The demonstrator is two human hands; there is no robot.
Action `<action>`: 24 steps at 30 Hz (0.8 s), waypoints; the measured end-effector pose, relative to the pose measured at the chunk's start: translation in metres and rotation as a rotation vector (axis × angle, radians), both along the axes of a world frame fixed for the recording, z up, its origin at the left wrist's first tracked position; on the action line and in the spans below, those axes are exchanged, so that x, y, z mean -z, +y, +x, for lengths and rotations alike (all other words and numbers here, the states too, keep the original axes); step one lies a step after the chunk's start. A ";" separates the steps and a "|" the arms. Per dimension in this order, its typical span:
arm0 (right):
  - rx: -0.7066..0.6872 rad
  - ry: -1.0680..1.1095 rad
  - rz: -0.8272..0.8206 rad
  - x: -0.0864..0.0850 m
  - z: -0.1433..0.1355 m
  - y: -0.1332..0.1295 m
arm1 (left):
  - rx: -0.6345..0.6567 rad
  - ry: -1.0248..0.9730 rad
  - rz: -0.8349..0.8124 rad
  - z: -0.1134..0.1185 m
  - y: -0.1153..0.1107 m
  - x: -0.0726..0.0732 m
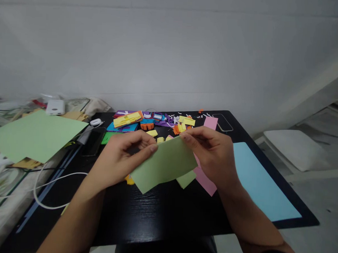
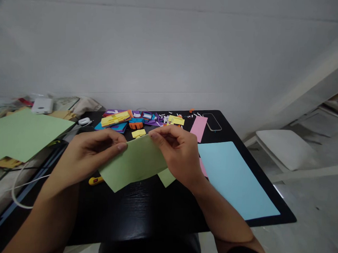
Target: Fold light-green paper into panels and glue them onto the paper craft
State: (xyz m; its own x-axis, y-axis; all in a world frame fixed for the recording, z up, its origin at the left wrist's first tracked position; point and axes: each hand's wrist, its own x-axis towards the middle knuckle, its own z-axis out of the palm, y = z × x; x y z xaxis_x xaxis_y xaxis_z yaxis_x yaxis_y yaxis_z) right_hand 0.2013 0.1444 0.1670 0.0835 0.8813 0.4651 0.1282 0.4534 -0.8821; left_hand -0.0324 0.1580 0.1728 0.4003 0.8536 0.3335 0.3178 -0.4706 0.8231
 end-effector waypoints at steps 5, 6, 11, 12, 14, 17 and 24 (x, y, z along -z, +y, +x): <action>0.022 0.032 -0.042 0.002 0.004 0.003 | -0.019 0.035 0.016 -0.006 0.002 -0.003; 0.018 0.041 -0.058 0.002 0.005 0.004 | -0.021 0.040 0.016 -0.007 0.003 -0.004; -0.138 0.064 -0.175 0.001 0.013 0.010 | -0.034 0.032 -0.013 -0.008 0.009 -0.001; -0.187 0.060 -0.202 0.000 0.015 0.012 | -0.037 0.032 -0.018 -0.008 0.010 -0.001; -0.274 0.037 -0.259 0.000 0.018 0.014 | -0.034 0.029 -0.029 -0.007 0.013 0.000; -0.344 -0.040 -0.334 0.000 0.019 0.015 | -0.008 0.021 -0.055 -0.003 0.014 0.001; -0.258 -0.007 -0.208 0.006 0.012 0.016 | -0.078 -0.102 -0.014 0.000 0.015 0.002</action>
State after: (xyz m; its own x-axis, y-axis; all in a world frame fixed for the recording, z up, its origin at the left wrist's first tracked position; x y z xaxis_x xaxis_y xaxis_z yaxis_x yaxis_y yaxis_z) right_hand 0.2129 0.1607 0.1611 -0.1571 0.9492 0.2725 0.0394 0.2817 -0.9587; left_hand -0.0326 0.1725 0.1709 0.2966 0.8859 0.3567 0.2671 -0.4355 0.8596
